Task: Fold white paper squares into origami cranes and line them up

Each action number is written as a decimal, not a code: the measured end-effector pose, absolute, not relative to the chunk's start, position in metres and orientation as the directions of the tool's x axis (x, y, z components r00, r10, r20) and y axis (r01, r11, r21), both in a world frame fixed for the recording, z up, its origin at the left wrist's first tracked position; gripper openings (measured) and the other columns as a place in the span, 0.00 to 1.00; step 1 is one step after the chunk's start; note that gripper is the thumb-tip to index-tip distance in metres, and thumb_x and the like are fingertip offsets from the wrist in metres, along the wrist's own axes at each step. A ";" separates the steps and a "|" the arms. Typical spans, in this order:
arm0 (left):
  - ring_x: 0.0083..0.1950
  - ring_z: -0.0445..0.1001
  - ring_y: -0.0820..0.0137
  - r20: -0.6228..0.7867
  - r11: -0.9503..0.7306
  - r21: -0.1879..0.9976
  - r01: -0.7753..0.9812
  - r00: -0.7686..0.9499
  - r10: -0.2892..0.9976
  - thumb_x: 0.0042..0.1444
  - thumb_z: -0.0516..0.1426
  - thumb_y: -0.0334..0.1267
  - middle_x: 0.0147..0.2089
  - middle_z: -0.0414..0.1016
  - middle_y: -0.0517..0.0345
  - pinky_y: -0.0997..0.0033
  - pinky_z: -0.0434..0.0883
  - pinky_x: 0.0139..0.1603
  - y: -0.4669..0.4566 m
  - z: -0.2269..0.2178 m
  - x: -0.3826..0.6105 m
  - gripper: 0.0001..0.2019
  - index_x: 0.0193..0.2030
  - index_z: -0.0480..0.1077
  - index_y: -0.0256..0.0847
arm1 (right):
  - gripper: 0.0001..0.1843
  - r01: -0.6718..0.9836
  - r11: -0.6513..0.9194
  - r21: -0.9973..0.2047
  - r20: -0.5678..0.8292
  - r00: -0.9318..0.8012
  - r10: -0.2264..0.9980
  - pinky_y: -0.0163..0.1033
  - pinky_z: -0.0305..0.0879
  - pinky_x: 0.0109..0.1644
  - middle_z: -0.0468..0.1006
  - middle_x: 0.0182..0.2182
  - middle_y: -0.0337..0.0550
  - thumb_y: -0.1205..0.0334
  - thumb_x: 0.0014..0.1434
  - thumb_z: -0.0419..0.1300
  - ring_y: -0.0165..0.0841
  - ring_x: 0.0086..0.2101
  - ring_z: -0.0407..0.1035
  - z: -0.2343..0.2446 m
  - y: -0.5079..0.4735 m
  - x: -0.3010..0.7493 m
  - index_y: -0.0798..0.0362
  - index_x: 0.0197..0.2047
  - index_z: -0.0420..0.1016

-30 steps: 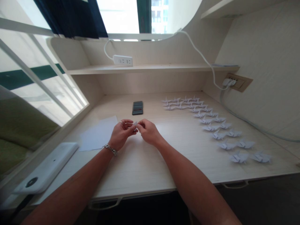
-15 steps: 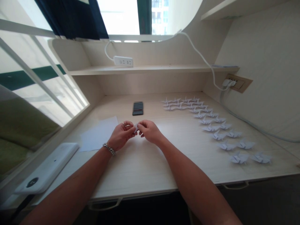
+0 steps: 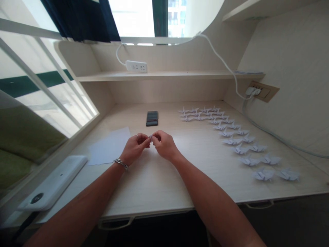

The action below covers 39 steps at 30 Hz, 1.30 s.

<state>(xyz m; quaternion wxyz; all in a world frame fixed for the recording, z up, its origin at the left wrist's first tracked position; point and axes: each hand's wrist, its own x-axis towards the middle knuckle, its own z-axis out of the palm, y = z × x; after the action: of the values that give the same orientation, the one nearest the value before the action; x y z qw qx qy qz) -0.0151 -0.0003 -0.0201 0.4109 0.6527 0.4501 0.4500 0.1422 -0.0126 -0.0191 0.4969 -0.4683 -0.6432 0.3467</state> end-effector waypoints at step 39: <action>0.32 0.77 0.66 0.254 -0.286 0.902 0.324 0.136 0.957 0.51 0.60 0.46 0.29 0.78 0.54 0.68 0.71 0.35 -0.004 -0.018 -0.013 0.12 0.32 0.71 0.38 | 0.07 0.530 0.324 -0.784 0.331 -0.085 0.940 0.35 0.60 0.32 0.75 0.27 0.38 0.57 0.57 0.56 0.31 0.28 0.67 -0.013 -0.015 0.149 0.51 0.34 0.69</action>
<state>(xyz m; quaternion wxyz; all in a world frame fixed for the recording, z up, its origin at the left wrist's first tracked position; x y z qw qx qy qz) -0.0132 -0.0039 -0.0184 0.3541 0.6653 0.4815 0.4475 0.1489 -0.0148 -0.0128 0.4226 -0.5282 -0.6954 0.2426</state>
